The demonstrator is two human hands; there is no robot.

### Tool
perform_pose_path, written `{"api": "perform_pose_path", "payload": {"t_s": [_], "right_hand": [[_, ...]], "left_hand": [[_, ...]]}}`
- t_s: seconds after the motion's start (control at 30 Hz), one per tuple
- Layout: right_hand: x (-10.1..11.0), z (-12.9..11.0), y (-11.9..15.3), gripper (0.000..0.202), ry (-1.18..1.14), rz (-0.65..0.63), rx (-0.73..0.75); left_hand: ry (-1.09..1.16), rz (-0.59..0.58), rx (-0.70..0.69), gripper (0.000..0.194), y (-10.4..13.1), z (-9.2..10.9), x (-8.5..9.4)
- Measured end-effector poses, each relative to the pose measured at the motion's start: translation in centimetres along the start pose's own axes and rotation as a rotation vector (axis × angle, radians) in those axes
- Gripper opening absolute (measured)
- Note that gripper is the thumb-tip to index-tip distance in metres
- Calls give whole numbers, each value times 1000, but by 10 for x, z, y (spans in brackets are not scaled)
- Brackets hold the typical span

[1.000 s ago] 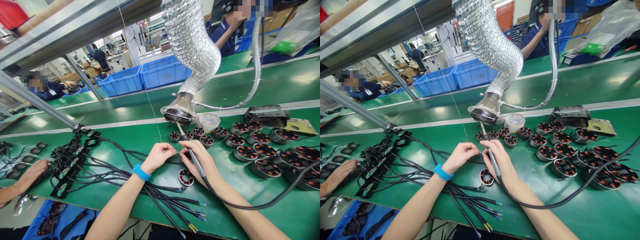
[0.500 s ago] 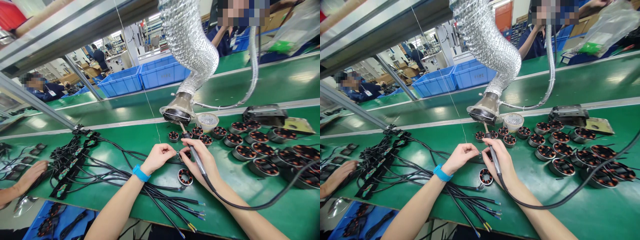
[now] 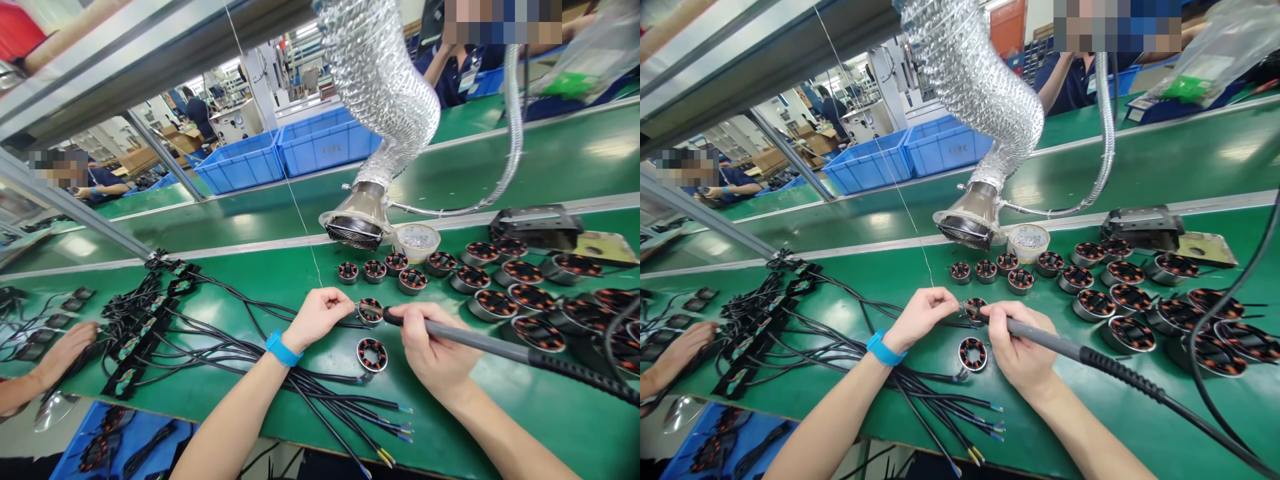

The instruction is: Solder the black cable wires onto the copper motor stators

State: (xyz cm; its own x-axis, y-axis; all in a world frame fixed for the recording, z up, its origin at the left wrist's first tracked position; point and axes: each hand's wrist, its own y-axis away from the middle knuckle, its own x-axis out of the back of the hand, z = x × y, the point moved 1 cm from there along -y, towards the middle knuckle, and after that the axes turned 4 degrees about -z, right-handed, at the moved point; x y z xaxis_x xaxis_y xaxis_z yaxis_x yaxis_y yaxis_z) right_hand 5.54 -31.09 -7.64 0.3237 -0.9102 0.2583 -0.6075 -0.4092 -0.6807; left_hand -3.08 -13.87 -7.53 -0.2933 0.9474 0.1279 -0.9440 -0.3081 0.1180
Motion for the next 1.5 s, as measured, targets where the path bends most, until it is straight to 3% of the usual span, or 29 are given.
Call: {"api": "perform_pose_path", "payload": {"t_s": [0.37,0.6,0.93,1.13,1.3,1.5], "right_hand": [[-2,1,-3,16,38,-26,28],[-1,0,-3,16,29,81,23],[-2,0,-3,14,9,76,21],[-2,2,-2,14,55,13,-13],[-6,-2,-7,12,109,-50,48],[-14,0,-11,32,104,-201,162]], "left_hand": [[-20,5,4,25,1,1,0],[-4,1,7,29,1,1,0],[-19,2,21,32,1,1,0],[-17,5,7,28,0,0,1],[-17,1,2,27,0,0,1],[-26,-6,-20,26,0,0,1]]}}
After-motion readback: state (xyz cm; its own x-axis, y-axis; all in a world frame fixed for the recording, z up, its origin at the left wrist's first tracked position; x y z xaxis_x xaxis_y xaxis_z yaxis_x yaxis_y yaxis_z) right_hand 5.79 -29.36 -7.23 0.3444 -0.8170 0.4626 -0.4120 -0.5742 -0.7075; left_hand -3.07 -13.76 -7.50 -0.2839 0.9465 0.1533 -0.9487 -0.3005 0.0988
